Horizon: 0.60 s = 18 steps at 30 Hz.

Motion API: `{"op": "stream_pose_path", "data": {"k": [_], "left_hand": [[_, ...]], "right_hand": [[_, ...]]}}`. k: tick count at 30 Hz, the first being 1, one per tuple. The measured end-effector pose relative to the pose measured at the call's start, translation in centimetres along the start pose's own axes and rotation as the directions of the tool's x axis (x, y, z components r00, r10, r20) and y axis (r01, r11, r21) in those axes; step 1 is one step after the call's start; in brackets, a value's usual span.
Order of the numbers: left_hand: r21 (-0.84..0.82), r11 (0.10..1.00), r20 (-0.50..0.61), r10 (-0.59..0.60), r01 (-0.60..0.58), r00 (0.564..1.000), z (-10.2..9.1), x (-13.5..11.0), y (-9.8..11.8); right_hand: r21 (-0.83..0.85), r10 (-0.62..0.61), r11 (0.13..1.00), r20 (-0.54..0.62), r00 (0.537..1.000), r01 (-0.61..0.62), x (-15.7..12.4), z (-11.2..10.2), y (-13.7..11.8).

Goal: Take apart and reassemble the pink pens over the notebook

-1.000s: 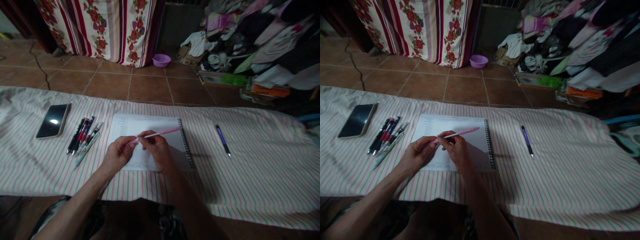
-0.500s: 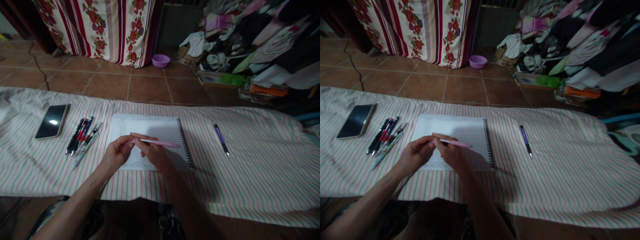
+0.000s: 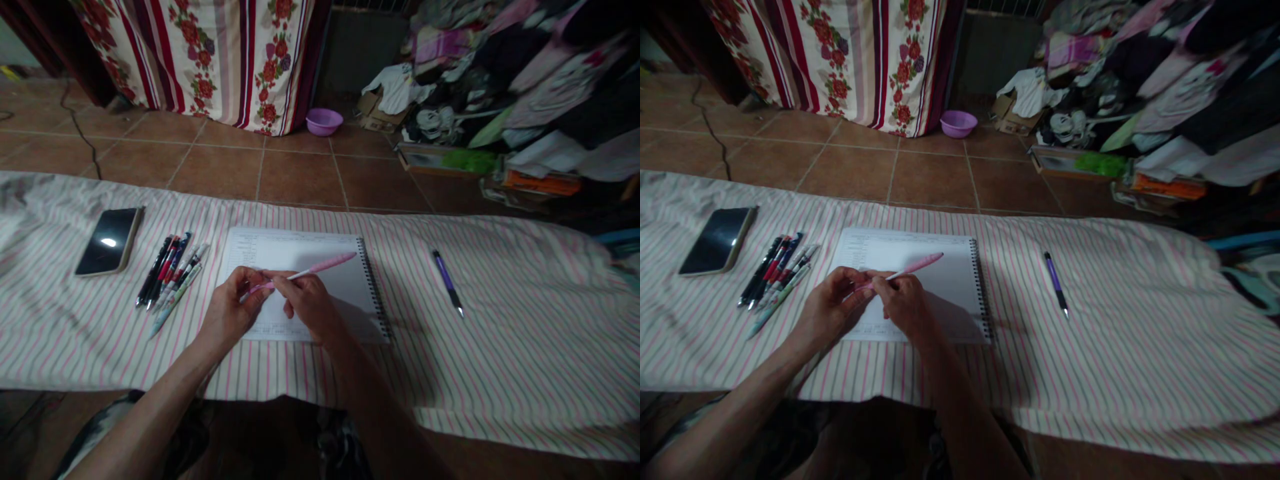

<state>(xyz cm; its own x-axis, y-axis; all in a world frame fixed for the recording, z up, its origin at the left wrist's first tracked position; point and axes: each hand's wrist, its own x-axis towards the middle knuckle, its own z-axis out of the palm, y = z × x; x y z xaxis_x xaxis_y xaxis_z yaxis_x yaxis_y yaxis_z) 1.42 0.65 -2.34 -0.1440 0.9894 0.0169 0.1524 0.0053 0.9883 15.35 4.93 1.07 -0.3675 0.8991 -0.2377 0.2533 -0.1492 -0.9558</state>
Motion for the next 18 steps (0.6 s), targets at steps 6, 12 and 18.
{"op": "stream_pose_path", "data": {"k": [6,12,18], "left_hand": [[-0.059,0.998,0.060,-0.001,0.004,0.998,-0.5,0.0,0.0],[-0.031,0.993,0.031,0.116,-0.115,0.993,-1.5,0.0,1.6],[0.206,0.912,0.028,0.357,-0.355,0.934,-1.0,0.2,4.2]], "right_hand": [[-0.172,-0.089,0.981,0.029,0.996,0.093,0.1,0.5,0.1],[-0.144,-0.078,0.986,0.067,0.995,0.087,0.2,0.6,-0.6],[-0.137,-0.212,0.965,0.107,0.971,0.225,0.3,1.4,-0.4]]}}
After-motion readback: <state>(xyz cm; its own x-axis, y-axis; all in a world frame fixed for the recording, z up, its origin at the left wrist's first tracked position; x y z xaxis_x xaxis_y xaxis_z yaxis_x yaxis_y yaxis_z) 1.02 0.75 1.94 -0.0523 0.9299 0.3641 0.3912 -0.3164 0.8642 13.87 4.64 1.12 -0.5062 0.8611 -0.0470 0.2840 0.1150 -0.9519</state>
